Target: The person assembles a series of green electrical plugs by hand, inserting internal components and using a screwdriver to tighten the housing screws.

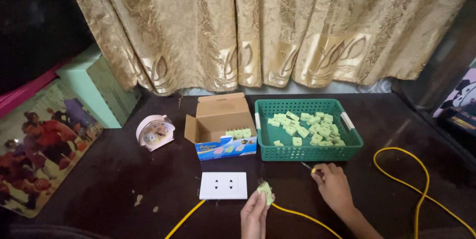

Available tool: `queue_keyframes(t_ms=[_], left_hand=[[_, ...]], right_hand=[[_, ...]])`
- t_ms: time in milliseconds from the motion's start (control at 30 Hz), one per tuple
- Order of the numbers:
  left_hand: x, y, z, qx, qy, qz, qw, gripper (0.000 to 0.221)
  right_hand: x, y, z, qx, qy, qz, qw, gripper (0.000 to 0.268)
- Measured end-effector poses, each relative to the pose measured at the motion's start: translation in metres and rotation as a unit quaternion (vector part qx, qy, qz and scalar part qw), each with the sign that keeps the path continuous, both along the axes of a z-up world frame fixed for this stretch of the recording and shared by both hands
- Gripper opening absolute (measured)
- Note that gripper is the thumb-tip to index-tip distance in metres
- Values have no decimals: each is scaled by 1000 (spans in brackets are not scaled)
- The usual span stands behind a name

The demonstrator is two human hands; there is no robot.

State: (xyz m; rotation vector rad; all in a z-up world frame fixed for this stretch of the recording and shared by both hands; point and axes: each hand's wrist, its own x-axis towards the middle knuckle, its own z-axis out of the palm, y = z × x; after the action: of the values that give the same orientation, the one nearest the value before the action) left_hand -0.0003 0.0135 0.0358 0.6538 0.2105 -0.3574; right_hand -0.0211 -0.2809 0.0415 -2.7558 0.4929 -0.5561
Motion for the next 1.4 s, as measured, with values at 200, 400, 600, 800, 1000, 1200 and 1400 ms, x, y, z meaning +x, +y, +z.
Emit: queue_keyframes(t_ms=[200, 400, 600, 800, 1000, 1200, 1400], left_hand=[[3, 26, 10, 24, -58, -47, 997, 52], [5, 43, 55, 95, -246, 12, 965, 47], [8, 65, 51, 266, -295, 107, 911, 62], [49, 118, 0, 730, -349, 278, 518, 118], [54, 111, -27, 834, -266, 222, 430, 150], [54, 112, -29, 828, -302, 248, 401, 132], [53, 110, -29, 836, -293, 261, 384, 131]], right_hand=[[-27, 53, 19, -34, -206, 5, 978, 33], [-67, 206, 81, 626, 99, 59, 771, 38], [-15, 239, 69, 819, -147, 73, 549, 44], [28, 232, 72, 337, -195, 244, 888, 29], [53, 235, 96, 172, -64, 326, 927, 15], [60, 241, 101, 82, -17, 326, 942, 18], [63, 240, 89, 136, -24, 284, 949, 18]])
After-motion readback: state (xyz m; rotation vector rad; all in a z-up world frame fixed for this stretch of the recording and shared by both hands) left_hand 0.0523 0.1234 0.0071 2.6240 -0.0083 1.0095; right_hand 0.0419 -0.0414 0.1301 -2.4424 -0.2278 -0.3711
